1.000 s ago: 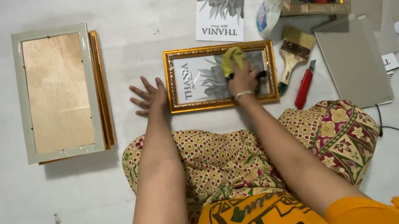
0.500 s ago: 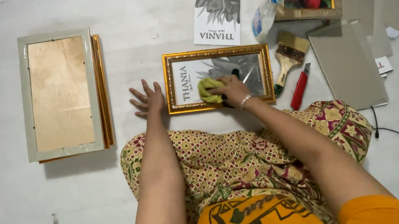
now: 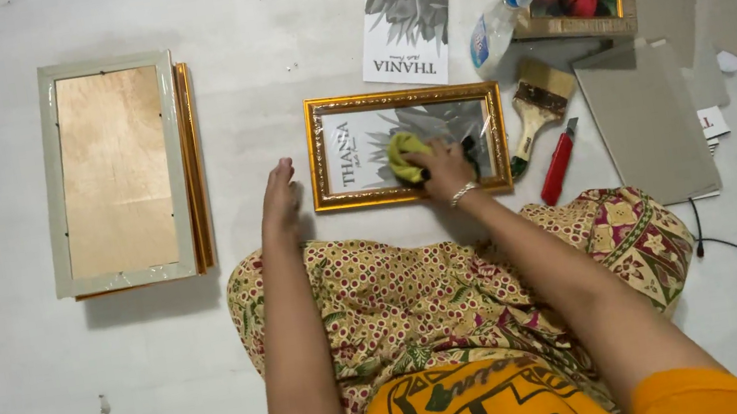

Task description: Clean the glass of a picture frame and assemble the artwork and backing inside.

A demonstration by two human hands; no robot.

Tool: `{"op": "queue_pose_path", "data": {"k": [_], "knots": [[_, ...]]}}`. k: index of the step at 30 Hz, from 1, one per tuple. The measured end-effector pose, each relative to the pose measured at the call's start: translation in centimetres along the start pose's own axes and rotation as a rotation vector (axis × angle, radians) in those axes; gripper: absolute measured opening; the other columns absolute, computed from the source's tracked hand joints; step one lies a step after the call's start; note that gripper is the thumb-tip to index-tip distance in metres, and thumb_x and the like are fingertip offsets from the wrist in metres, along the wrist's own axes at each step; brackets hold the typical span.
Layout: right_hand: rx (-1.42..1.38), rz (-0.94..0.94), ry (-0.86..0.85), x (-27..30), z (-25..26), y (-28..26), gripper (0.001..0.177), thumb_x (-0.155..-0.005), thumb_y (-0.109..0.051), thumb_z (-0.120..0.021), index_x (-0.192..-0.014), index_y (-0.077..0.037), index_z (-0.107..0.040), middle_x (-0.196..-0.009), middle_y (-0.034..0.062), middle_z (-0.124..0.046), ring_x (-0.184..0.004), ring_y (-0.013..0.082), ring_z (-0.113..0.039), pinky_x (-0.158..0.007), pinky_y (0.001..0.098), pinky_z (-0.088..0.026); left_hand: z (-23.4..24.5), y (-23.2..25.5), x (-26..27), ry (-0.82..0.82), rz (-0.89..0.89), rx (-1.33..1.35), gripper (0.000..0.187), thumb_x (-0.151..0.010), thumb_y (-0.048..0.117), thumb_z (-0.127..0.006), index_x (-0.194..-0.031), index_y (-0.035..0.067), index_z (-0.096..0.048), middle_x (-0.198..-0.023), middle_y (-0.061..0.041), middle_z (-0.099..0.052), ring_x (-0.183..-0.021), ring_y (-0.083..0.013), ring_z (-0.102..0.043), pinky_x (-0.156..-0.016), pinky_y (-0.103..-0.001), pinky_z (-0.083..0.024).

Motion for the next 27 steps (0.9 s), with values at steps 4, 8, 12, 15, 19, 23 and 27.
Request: {"op": "queue_pose_path", "data": {"k": [4,8,12,15,19,23,27], "knots": [[-0.119,0.224,0.010,1.5,1.9,-10.1,0.064,-0.082,-0.027,-0.070,-0.139,-0.051,-0.053,-0.148,0.0004,-0.040,-0.132,0.0439,-0.044,-0.100,0.0495,-0.057,1.4,-6.1,-7.1,0.191,0.072,0.279,0.056,-0.104,0.057,-0.052,-0.143,0.017,-0.053,-0.146,-0.009,-0.050,-0.132,-0.0300,-0.049,-0.097,-0.037,-0.042],[-0.104,0.422,0.040,-0.6,-0.2,-16.5,0.052,-0.083,-0.055,-0.073,-0.131,-0.043,-0.061,-0.150,-0.0008,-0.040,-0.131,0.0441,-0.041,-0.101,0.0504,-0.055,2.1,-4.4,-7.9,0.358,0.005,0.301,0.034,-0.102,0.046,-0.056,-0.112,0.014,-0.060,-0.068,0.009,-0.040,-0.053,-0.0059,-0.042,-0.046,-0.017,-0.031],[-0.034,0.569,0.056,-6.2,-6.7,-11.1,0.049,-0.083,-0.062,-0.073,-0.127,-0.042,-0.062,-0.147,-0.0034,-0.045,-0.131,0.0395,-0.045,-0.098,0.0466,-0.058,2.9,-4.6,-8.6,0.389,0.023,0.302,0.030,-0.101,0.044,-0.053,-0.083,0.021,-0.056,-0.056,0.009,-0.035,-0.040,-0.0070,-0.036,-0.037,-0.018,-0.026],[0.057,0.522,0.077,-1.4,0.3,-8.8,0.040,-0.084,-0.033,-0.077,-0.120,-0.050,-0.066,-0.142,-0.0084,-0.049,-0.126,0.0351,-0.052,-0.099,0.0418,-0.057,2.4,-3.6,-7.6,0.384,0.023,0.285,0.027,-0.101,0.041,-0.052,-0.086,0.020,-0.056,-0.059,0.008,-0.039,-0.046,-0.0049,-0.040,-0.039,-0.016,-0.031],[-0.232,0.110,-0.048,-2.0,4.8,5.1,0.046,-0.085,-0.030,-0.070,-0.130,-0.035,-0.064,-0.136,0.0077,-0.054,-0.117,0.0330,-0.056,-0.100,0.0438,-0.052,2.5,-4.5,-9.1,0.377,-0.025,0.293,0.030,-0.100,0.041,-0.053,-0.081,0.018,-0.056,-0.058,0.005,-0.041,-0.044,-0.0073,-0.039,-0.038,-0.018,-0.032],[0.020,0.064,0.239,-3.7,1.7,15.2,0.051,-0.087,-0.020,-0.072,-0.120,-0.058,-0.065,-0.148,-0.0129,-0.044,-0.126,0.0326,-0.051,-0.108,0.0382,-0.050,2.1,-4.9,-9.6,0.356,-0.081,0.328,0.027,-0.101,0.036,-0.052,-0.085,0.015,-0.056,-0.061,0.004,-0.040,-0.046,-0.0068,-0.038,-0.039,-0.018,-0.031],[0.027,0.070,0.269,-3.5,0.6,4.7,0.056,-0.086,-0.018,-0.070,-0.125,-0.057,-0.064,-0.144,-0.0094,-0.047,-0.134,0.0291,-0.045,-0.109,0.0362,-0.051,1.4,-3.3,-8.0,0.388,-0.053,0.307,0.025,-0.100,0.037,-0.055,-0.096,0.013,-0.059,-0.066,0.004,-0.043,-0.052,-0.0057,-0.042,-0.044,-0.018,-0.035]]}}
Point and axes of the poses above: each hand's wrist, its own x-axis away from the middle knuckle, its own z-axis out of the back of the hand, y = z × x, the point moved 1 cm from there along -x, towards the middle knuckle
